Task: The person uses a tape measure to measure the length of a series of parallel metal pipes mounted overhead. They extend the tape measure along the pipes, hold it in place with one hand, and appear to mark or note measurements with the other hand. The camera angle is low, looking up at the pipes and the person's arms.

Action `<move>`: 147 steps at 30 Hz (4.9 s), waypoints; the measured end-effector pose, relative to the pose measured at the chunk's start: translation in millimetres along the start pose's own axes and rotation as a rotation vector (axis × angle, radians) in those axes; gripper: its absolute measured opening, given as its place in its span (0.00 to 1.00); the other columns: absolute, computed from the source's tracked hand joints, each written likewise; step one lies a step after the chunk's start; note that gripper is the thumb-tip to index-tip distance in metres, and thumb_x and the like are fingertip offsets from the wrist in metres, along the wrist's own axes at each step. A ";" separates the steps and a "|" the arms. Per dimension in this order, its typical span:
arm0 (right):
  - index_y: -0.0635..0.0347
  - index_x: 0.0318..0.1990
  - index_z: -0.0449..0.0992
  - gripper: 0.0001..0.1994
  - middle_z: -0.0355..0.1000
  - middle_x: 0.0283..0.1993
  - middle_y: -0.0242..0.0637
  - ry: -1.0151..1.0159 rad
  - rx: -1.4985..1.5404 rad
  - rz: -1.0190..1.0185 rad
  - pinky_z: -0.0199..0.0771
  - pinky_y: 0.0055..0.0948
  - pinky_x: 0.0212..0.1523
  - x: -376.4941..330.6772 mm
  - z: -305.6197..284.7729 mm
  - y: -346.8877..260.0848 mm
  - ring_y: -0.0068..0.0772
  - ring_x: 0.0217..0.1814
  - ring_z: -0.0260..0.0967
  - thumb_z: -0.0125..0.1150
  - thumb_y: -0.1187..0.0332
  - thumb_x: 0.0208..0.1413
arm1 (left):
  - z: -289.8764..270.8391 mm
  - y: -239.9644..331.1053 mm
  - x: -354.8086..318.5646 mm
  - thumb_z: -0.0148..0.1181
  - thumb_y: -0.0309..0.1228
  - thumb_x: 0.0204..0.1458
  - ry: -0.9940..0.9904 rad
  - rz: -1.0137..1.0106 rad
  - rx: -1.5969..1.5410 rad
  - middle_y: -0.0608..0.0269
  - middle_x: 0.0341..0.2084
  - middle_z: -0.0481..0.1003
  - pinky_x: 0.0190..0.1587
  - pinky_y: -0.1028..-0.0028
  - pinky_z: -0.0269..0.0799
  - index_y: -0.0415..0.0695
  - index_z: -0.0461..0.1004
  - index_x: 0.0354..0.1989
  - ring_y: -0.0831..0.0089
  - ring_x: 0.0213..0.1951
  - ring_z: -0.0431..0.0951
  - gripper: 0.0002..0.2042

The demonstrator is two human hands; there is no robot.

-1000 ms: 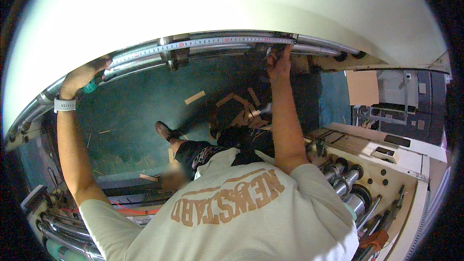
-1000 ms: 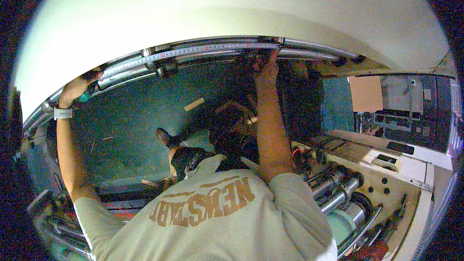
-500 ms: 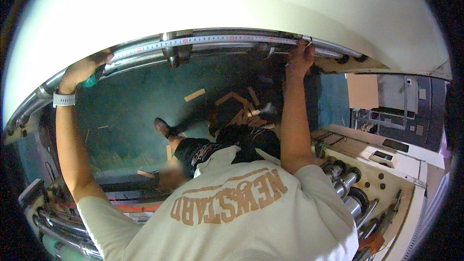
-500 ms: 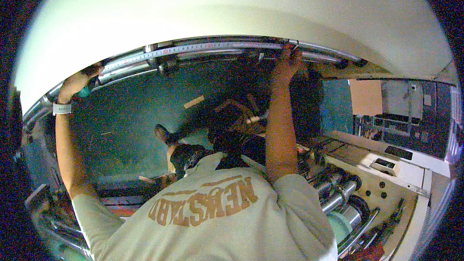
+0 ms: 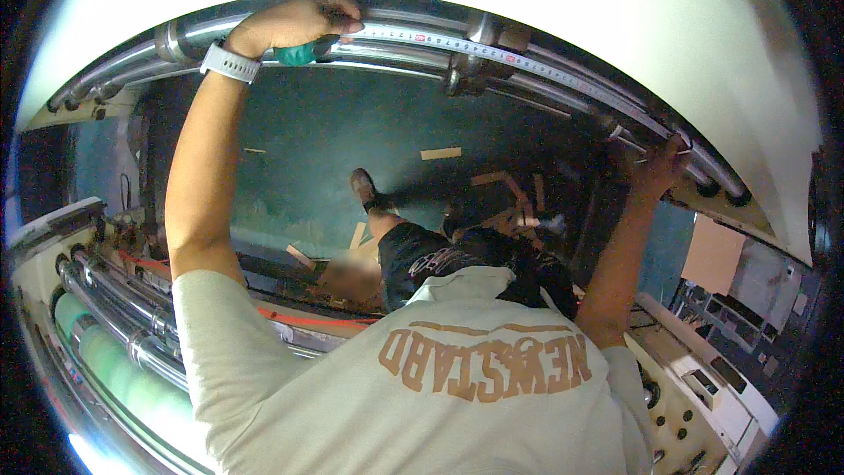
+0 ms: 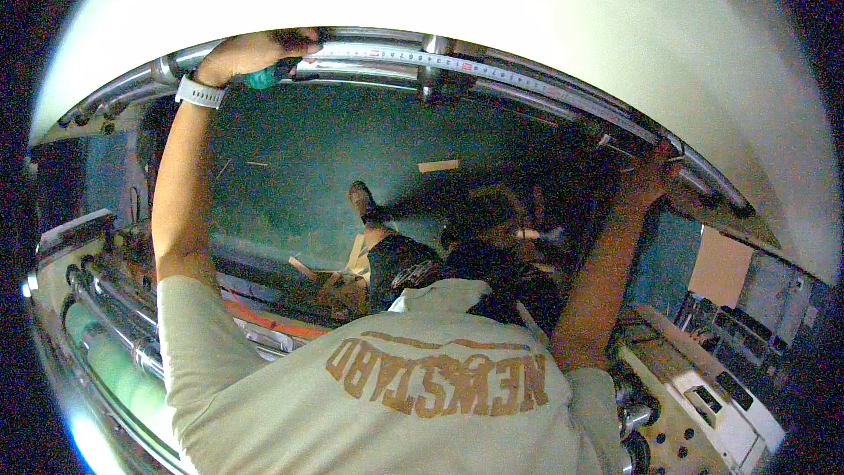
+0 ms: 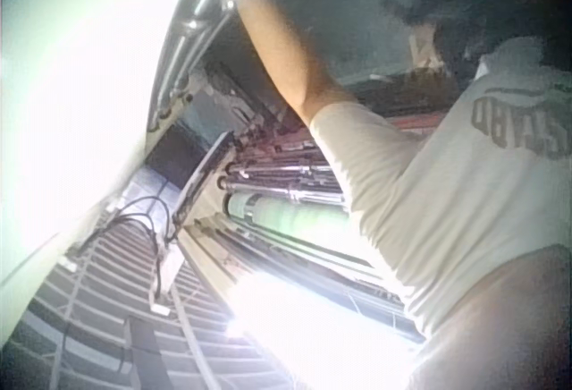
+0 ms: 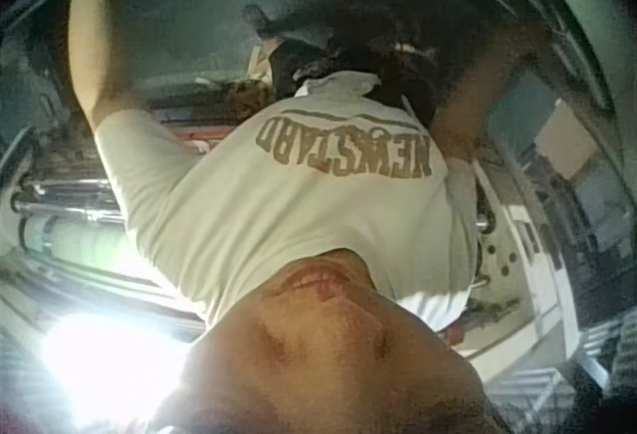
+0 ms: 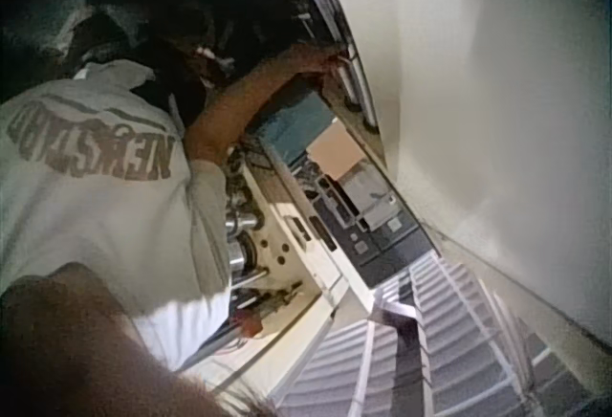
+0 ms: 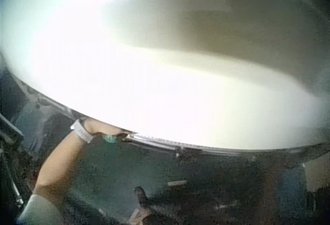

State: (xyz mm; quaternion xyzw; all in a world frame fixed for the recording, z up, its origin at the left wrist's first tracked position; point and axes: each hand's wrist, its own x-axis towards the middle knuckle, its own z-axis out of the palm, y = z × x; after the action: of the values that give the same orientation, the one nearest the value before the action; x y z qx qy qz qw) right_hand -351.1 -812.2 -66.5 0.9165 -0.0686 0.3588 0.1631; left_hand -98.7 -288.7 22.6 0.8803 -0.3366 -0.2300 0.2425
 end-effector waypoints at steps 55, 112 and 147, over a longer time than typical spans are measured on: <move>0.62 0.52 0.59 0.26 0.67 0.44 0.47 -0.078 -0.005 -0.005 0.53 0.42 0.55 -33.5 16.5 62.7 0.43 0.48 0.63 0.58 0.69 0.43 | -9.8 44.8 43.4 0.53 0.37 0.47 -0.393 -0.056 -0.089 0.63 0.26 0.72 0.35 0.76 0.64 0.37 0.71 0.32 0.76 0.29 0.68 0.13; 0.58 0.45 0.64 0.14 0.62 0.40 0.37 -0.436 0.701 0.502 0.59 0.30 0.41 -14.9 -10.4 90.1 0.36 0.42 0.58 0.44 0.61 0.54 | 66.8 31.8 -39.5 0.53 0.33 0.44 -0.179 -0.080 -0.066 0.64 0.24 0.72 0.35 0.75 0.67 0.42 0.72 0.26 0.75 0.29 0.70 0.08; 0.58 0.19 0.61 0.26 0.54 0.14 0.30 -0.484 1.658 1.334 0.47 0.19 0.14 15.7 -45.0 -42.6 0.20 0.13 0.47 0.36 0.43 0.53 | 390.8 -118.2 -185.2 0.57 0.36 0.42 -0.593 -0.150 0.208 0.54 0.24 0.75 0.29 0.70 0.66 0.41 0.75 0.30 0.67 0.25 0.73 0.12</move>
State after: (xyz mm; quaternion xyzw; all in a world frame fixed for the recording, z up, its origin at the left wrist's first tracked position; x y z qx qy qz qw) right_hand -357.9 -756.8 -35.5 0.5662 -0.3191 0.1198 -0.7505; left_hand -387.5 -187.2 -304.9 0.8174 -0.3484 -0.4580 0.0247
